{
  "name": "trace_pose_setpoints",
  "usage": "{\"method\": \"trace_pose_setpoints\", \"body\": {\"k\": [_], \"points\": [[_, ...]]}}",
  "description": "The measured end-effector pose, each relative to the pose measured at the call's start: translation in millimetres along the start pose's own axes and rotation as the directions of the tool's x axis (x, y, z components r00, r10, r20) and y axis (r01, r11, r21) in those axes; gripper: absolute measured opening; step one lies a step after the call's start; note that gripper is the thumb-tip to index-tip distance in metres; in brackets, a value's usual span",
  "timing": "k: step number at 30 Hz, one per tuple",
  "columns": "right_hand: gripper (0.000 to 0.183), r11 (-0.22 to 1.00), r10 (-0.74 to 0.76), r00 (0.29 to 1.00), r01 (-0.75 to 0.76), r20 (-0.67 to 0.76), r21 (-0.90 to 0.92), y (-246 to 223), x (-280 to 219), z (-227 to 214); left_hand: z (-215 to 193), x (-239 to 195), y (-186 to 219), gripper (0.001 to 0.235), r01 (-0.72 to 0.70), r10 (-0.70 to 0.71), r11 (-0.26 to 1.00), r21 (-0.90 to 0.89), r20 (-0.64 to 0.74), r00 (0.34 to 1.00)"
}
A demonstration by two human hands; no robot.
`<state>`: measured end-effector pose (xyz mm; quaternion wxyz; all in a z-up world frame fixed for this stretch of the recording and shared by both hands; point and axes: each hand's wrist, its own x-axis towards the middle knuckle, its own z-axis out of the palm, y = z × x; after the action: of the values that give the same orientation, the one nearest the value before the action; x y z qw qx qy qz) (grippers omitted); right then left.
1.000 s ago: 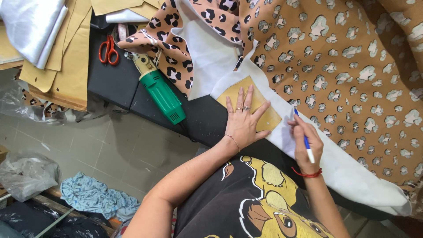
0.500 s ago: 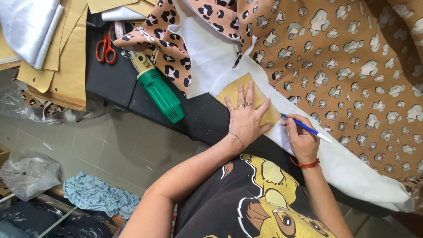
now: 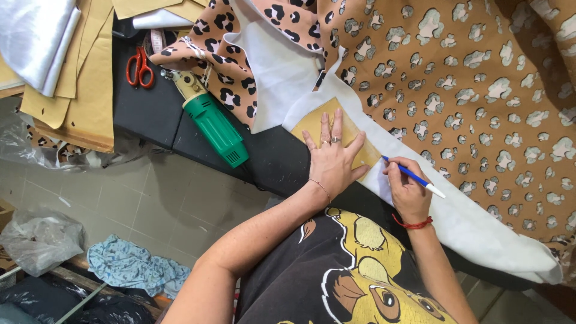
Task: Marking fabric with a pattern and cutting it using an electric rotary cutter
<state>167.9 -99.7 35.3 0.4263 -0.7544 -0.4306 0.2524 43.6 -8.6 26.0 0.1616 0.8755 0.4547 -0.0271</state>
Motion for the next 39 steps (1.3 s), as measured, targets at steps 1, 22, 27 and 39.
{"method": "trace_pose_setpoints", "body": {"k": [1, 22, 27, 39], "points": [[0.006, 1.0, -0.001, 1.0, 0.001, 0.0, 0.001, -2, 1, 0, -1, 0, 0, 0.065, 0.001, -0.001, 1.0, 0.001, -0.001, 1.0], [0.017, 1.0, -0.018, 1.0, 0.018, 0.017, -0.009, -22, 7, -8, 5, -4, -4, 0.084, -0.077, 0.075, 0.996, 0.033, 0.053, 0.996], [0.023, 0.99, -0.14, 0.99, 0.14, 0.001, -0.028, -12, 8, -7, 8, -3, -7, 0.086, -0.084, 0.081, 0.995, 0.063, 0.043, 0.996], [0.009, 0.993, -0.077, 0.997, 0.077, 0.002, -0.093, -14, -1, -2, 11, -4, -14, 0.086, -0.117, 0.116, 0.992, 0.046, 0.029, 0.993]]}}
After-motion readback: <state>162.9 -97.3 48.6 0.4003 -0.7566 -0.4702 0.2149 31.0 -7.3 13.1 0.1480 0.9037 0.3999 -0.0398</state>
